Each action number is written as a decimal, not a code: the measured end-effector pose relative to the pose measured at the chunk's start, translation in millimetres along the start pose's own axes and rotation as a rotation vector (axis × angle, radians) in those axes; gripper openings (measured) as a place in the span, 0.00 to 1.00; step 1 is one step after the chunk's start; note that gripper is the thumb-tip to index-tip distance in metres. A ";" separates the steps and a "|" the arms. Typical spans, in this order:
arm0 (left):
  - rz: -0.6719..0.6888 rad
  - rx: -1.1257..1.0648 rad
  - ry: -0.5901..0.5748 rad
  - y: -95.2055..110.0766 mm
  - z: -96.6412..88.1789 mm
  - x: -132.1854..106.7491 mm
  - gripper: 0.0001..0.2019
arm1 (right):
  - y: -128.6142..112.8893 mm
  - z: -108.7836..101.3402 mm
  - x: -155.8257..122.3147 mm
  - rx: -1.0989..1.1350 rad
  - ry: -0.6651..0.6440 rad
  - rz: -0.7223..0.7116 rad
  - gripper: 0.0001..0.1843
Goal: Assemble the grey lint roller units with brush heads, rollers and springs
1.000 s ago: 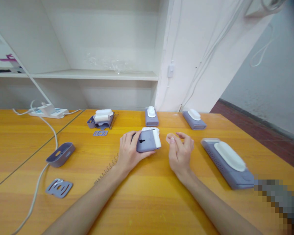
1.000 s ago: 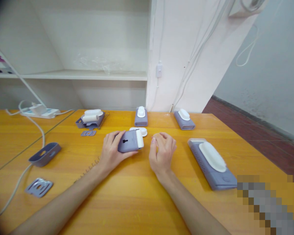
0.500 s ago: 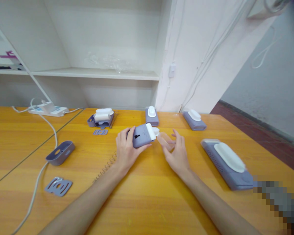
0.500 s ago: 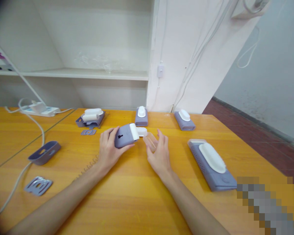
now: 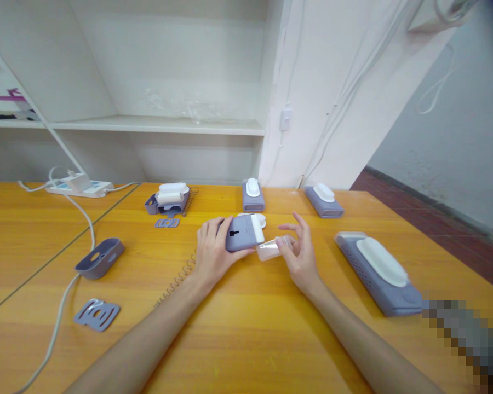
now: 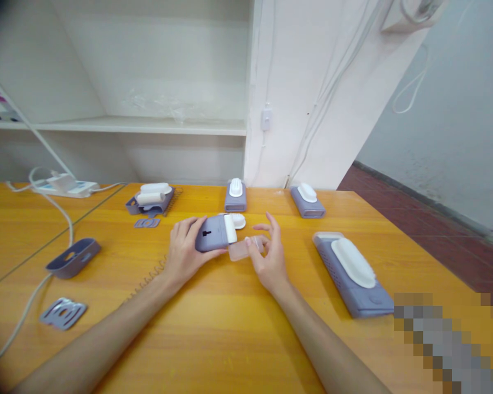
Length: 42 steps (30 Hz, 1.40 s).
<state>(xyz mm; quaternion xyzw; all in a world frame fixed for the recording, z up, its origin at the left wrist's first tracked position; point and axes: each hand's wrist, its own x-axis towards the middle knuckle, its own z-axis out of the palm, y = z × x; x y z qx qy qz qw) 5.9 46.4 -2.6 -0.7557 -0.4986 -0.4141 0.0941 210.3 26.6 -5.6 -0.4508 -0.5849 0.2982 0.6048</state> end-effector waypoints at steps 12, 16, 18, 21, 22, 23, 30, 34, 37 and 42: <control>0.319 0.055 -0.135 9.2 -5.2 -3.3 0.38 | 3.0 6.4 6.8 -0.014 -0.089 0.167 0.21; 0.293 0.089 -0.145 13.5 -5.1 -4.4 0.37 | 3.9 7.5 6.0 -0.138 -0.157 0.119 0.21; 0.273 0.094 -0.139 15.8 -4.8 -4.8 0.37 | 4.0 9.2 3.7 -0.218 -0.178 0.067 0.22; 0.239 0.091 -0.141 18.9 -4.1 -5.3 0.37 | 2.9 14.3 -2.0 -0.287 -0.178 0.043 0.28; 0.229 0.090 -0.145 19.8 -3.7 -5.4 0.37 | 2.5 16.4 -4.2 -0.286 -0.173 0.054 0.32; 0.217 0.089 -0.148 20.6 -3.4 -5.6 0.36 | 2.4 18.4 -6.2 -0.274 -0.171 0.064 0.36; 0.180 0.071 -0.176 21.3 -3.5 -6.0 0.34 | 7.9 20.6 -10.8 -0.327 -0.241 0.095 0.51; 0.195 0.072 -0.215 18.8 -5.4 -4.7 0.34 | 3.4 18.2 -8.8 -0.432 -0.309 0.092 0.52; 0.205 0.074 -0.225 17.7 -7.0 -4.8 0.34 | -2.3 17.3 -8.3 -0.518 -0.358 0.039 0.53; 0.202 0.090 -0.235 18.4 -8.3 -6.5 0.35 | -3.2 14.5 -8.3 -0.590 -0.434 -0.033 0.55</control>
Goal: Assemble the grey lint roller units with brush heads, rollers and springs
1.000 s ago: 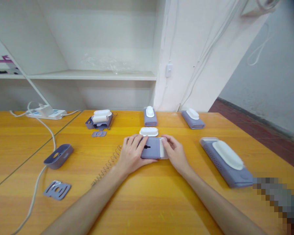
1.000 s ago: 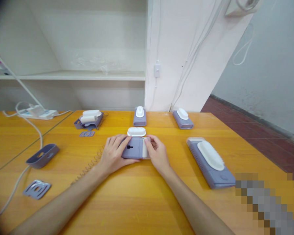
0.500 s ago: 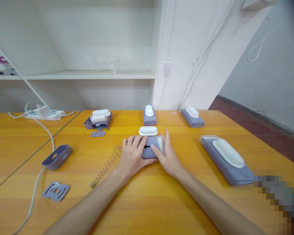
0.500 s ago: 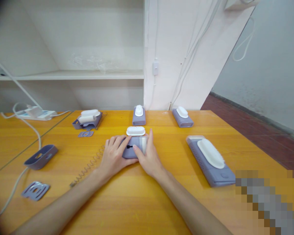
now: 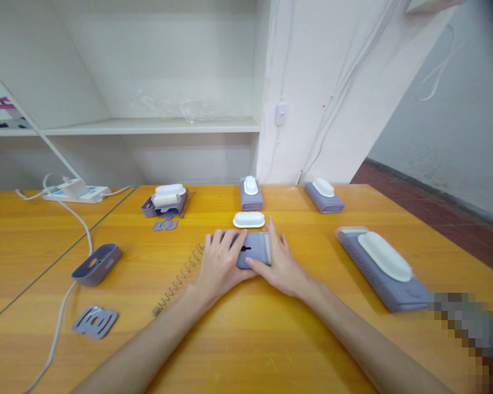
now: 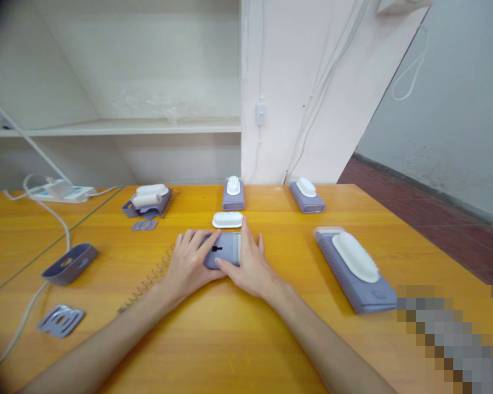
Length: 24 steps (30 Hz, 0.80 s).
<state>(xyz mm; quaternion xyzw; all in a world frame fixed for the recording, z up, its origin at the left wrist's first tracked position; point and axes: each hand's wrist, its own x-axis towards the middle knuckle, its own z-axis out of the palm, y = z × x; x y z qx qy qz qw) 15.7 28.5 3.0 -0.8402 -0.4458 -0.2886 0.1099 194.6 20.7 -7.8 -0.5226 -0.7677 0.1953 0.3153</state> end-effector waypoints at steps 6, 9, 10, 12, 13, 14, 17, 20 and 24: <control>0.017 -0.059 -0.024 1.6 6.4 1.4 0.33 | 3.4 0.5 1.2 -0.119 0.160 -0.013 0.43; 0.027 -0.109 -0.024 1.3 9.1 1.4 0.31 | -2.0 -3.1 0.5 -0.218 0.178 -0.082 0.30; 0.031 -0.125 -0.019 1.2 9.4 1.1 0.30 | -4.0 -4.8 0.2 -0.247 0.168 -0.109 0.26; 0.043 -0.153 0.002 1.2 9.2 0.0 0.29 | -6.4 -8.6 0.3 -0.304 0.155 -0.146 0.21; 0.048 -0.164 0.017 1.4 8.8 -0.7 0.28 | -6.3 -10.5 0.8 -0.332 0.160 -0.151 0.19; 0.051 -0.175 0.033 1.6 8.3 -1.2 0.28 | -5.0 -12.3 1.7 -0.358 0.174 -0.149 0.18; 0.027 -0.219 0.048 1.9 6.4 -1.3 0.28 | 4.1 -16.8 5.7 -0.415 0.243 -0.110 0.16; -0.052 -0.277 0.039 0.3 5.1 1.0 0.23 | 15.3 -19.2 9.0 -0.438 0.308 -0.056 0.16; -0.123 -0.377 0.044 -4.9 5.9 5.1 0.14 | 22.1 -18.9 9.8 -0.442 0.361 -0.018 0.15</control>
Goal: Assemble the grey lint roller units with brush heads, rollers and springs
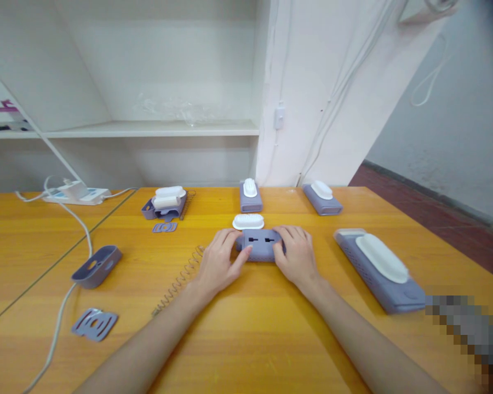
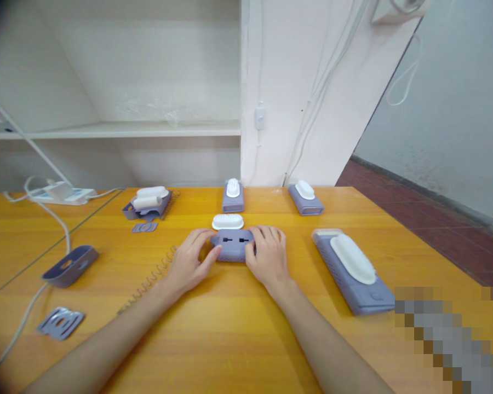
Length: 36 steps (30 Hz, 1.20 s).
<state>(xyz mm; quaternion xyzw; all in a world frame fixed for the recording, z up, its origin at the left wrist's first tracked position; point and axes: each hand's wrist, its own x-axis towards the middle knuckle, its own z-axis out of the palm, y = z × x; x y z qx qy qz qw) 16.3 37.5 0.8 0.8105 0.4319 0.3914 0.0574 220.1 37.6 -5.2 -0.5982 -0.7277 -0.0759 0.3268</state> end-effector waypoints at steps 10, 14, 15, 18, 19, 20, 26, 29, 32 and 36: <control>-0.174 0.232 0.236 -32.3 -7.5 8.5 0.09 | -0.9 0.6 -1.0 0.006 0.009 0.007 0.15; -0.102 0.252 0.190 -45.5 -13.4 10.9 0.08 | -0.6 0.4 -1.1 0.013 0.011 0.008 0.15; -0.092 0.256 0.183 -47.9 -14.5 11.5 0.08 | -0.7 0.3 -1.1 0.016 0.011 0.008 0.14; -0.082 0.267 0.180 -52.2 -16.0 13.1 0.09 | -1.1 0.0 -0.8 0.023 0.014 0.009 0.14; -0.066 0.267 0.166 -52.6 -16.0 13.3 0.08 | -1.2 0.0 -0.7 0.024 0.016 0.009 0.14; -0.041 0.264 0.141 -52.5 -15.8 13.3 0.08 | -1.3 0.0 -0.7 0.025 0.017 0.010 0.14; 0.076 0.321 0.030 -55.1 -17.0 13.1 0.08 | -1.4 0.0 -1.3 0.028 0.023 0.017 0.14; 0.141 0.428 -0.025 -69.9 -26.2 16.3 0.09 | -1.6 -0.3 -1.3 0.026 0.018 0.022 0.14; 0.176 0.508 -0.030 -89.7 -39.1 19.6 0.09 | -1.8 -0.5 -1.2 0.024 0.018 0.025 0.14; 0.088 0.538 0.081 -96.6 -40.8 24.8 0.10 | -2.3 -0.2 -1.0 0.016 0.019 0.026 0.14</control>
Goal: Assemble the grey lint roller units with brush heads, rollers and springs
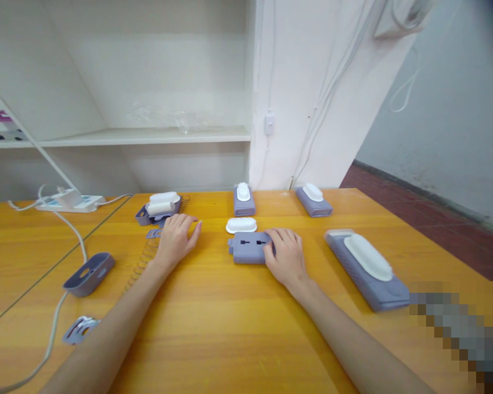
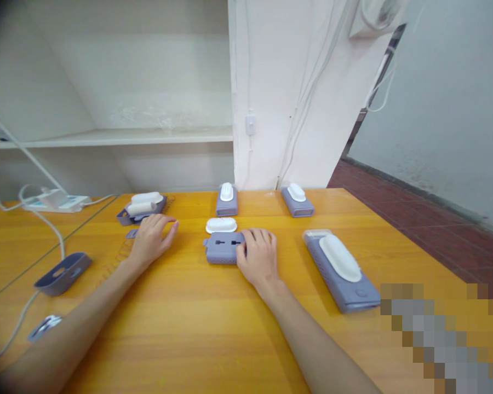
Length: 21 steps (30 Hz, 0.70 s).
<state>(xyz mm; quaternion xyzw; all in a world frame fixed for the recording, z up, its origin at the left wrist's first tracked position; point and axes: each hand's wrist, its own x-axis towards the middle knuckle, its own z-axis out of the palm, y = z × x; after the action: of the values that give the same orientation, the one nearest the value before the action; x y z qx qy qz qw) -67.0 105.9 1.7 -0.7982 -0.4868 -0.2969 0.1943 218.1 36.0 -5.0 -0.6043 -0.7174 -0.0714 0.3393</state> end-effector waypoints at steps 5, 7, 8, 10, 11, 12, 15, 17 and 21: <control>-0.009 -0.149 -0.143 40.4 13.5 13.6 0.13 | -0.2 0.3 0.1 -0.001 0.002 0.007 0.14; 0.000 -0.242 -0.197 54.5 20.5 19.0 0.16 | 0.1 0.2 0.1 0.004 0.008 0.002 0.14; 0.015 -0.285 -0.227 58.8 23.7 21.1 0.18 | 0.3 0.2 0.2 0.008 0.010 -0.002 0.14; 0.046 -0.349 -0.284 62.2 29.2 23.5 0.24 | 0.7 0.0 0.3 0.019 0.008 -0.012 0.14; 0.055 -0.373 -0.306 61.8 31.1 24.0 0.25 | 0.9 0.0 0.4 0.024 0.007 -0.016 0.14; 0.057 -0.395 -0.321 60.7 32.4 24.2 0.25 | 1.0 0.0 0.5 0.029 0.007 -0.020 0.14; -0.001 -0.469 -0.334 56.3 32.5 23.2 0.19 | 1.0 0.0 0.5 0.039 0.009 -0.039 0.14; -0.056 -0.499 -0.334 54.9 30.2 21.7 0.15 | 1.0 0.0 0.3 0.044 0.008 -0.051 0.14; -0.146 -0.516 -0.314 57.1 24.6 19.1 0.11 | 0.8 -0.5 -0.2 0.052 -0.004 -0.053 0.15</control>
<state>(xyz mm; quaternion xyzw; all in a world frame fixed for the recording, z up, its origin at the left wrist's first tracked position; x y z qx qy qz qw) -2.3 107.5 -5.2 -0.8202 -0.4755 -0.2968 -0.1144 219.1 35.9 -5.0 -0.5764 -0.7353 -0.0606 0.3515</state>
